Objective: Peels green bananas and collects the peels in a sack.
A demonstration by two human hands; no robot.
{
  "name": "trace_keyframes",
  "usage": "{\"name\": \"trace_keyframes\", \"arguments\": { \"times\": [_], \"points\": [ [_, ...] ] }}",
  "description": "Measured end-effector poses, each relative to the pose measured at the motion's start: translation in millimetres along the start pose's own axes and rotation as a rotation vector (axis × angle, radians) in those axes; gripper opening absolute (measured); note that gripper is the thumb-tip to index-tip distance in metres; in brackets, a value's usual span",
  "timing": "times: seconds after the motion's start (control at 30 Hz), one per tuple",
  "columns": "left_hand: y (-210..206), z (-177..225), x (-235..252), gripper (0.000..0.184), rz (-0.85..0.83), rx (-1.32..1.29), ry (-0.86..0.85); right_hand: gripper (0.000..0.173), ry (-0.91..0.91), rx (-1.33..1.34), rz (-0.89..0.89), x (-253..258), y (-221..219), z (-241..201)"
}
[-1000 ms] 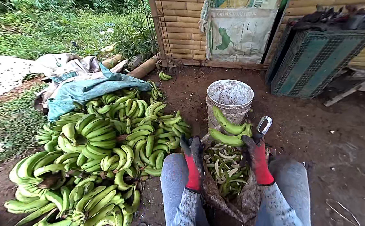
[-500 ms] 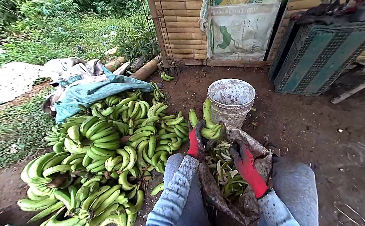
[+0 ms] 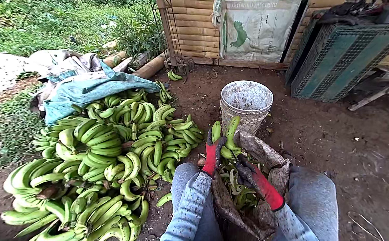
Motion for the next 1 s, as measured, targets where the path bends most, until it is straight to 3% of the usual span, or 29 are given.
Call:
{"name": "trace_keyframes", "arguments": {
  "times": [0.07, 0.13, 0.23, 0.3, 0.37, 0.47, 0.53, 0.6, 0.7, 0.8, 0.9, 1.0],
  "points": [
    [-7.5, 7.0, -7.2, 0.077, -0.05, 0.115, -0.033, 0.032, -0.06, -0.032, 0.105, 0.7, 3.2, 6.2],
    [-10.1, 10.9, -8.2, 0.076, -0.096, 0.19, -0.058, 0.031, -0.102, -0.031, 0.153, 2.0, 3.8, 10.9],
    [-0.1, -1.4, -2.1, 0.072, -0.065, 0.088, 0.018, 0.037, -0.168, -0.028, 0.075, -3.2, 10.2, 11.3],
    [7.9, -9.4, -0.1, 0.057, -0.038, -0.054, 0.132, 0.051, -0.163, -0.055, 0.016, -6.7, 12.7, 7.6],
    [5.0, -14.6, -2.3, 0.048, -0.058, -0.134, 0.216, 0.053, -0.166, -0.029, 0.044, -10.6, 16.2, 8.2],
    [-0.7, -18.0, -4.0, 0.063, -0.114, -0.076, 0.203, 0.03, -0.208, 0.176, 0.139, -10.9, 17.1, 18.8],
    [-5.1, -24.1, -1.3, 0.07, -0.128, 0.029, 0.173, 0.028, -0.227, 0.286, 0.177, -12.6, 17.6, 29.0],
    [-15.8, -27.0, 0.4, 0.07, -0.157, 0.286, 0.142, 0.032, -0.28, 0.099, 0.261, -8.0, 23.1, 39.7],
    [-39.2, -41.1, -7.7, 0.061, -0.268, 0.691, 0.176, 0.044, -0.418, -0.392, 0.305, 0.7, 34.6, 65.3],
    [-41.5, -73.7, -15.7, 0.059, -0.3, 0.744, 0.276, 0.052, -0.524, -0.596, 0.28, -1.1, 47.6, 89.3],
    [-11.1, -111.4, -13.5, 0.062, -0.309, 0.868, 0.532, 0.046, -0.688, -0.65, 0.08, -2.8, 37.0, 97.9],
    [20.0, -128.8, -26.0, 0.063, -0.388, 1.258, 0.839, 0.051, -0.766, -0.647, -0.294, -12.4, -11.6, 122.4]
  ]
}}
Point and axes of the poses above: each hand's wrist, its own x-axis towards the middle knuckle, its own y-axis out of the back of the hand, z = x × y, the point moved 6 cm from there along x, towards the middle knuckle, and after that the axes turned 13 degrees about -z, right-handed, at the moved point
